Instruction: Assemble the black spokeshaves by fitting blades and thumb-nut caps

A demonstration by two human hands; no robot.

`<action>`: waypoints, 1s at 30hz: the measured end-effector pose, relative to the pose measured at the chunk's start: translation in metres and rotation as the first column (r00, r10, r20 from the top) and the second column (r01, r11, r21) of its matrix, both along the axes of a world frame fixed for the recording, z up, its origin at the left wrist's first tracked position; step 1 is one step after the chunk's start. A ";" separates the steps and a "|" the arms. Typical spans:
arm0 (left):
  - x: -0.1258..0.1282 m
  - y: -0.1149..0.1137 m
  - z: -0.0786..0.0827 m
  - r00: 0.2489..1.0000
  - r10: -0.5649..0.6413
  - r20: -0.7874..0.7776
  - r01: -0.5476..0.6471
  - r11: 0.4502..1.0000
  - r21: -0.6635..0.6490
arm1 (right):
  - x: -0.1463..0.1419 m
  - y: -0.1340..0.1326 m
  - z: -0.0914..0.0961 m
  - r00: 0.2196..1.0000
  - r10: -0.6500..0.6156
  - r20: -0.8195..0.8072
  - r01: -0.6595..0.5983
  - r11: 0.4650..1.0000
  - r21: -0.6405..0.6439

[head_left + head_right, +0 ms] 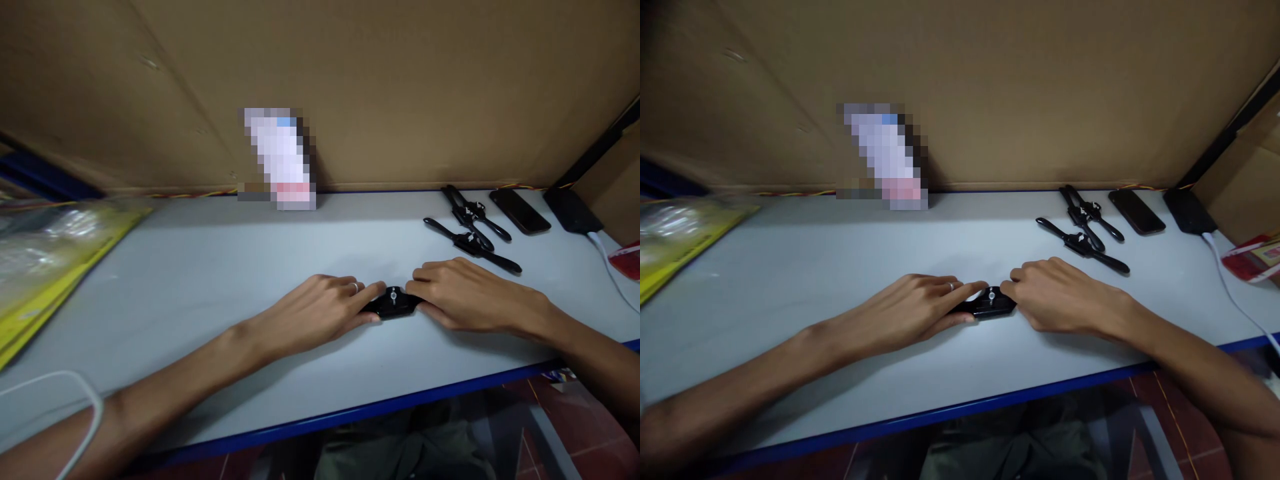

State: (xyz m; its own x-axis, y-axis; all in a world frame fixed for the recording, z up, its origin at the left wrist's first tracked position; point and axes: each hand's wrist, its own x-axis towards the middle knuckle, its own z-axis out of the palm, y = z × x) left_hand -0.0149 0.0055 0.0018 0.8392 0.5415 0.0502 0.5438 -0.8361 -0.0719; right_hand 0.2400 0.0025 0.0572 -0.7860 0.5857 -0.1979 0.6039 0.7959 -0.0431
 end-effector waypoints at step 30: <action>0.000 -0.001 0.002 0.993 -0.120 -0.002 0.119 0.982 0.145 | 0.001 0.003 0.001 0.999 -0.045 -0.029 0.042 0.996 -0.081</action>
State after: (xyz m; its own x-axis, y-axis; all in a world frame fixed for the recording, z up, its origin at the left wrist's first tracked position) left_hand -0.0147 0.0044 0.0034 0.8968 0.4239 0.1268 0.4415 -0.8761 -0.1936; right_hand 0.2408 0.0050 0.0580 -0.7664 0.6026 -0.2223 0.6354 0.7620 -0.1249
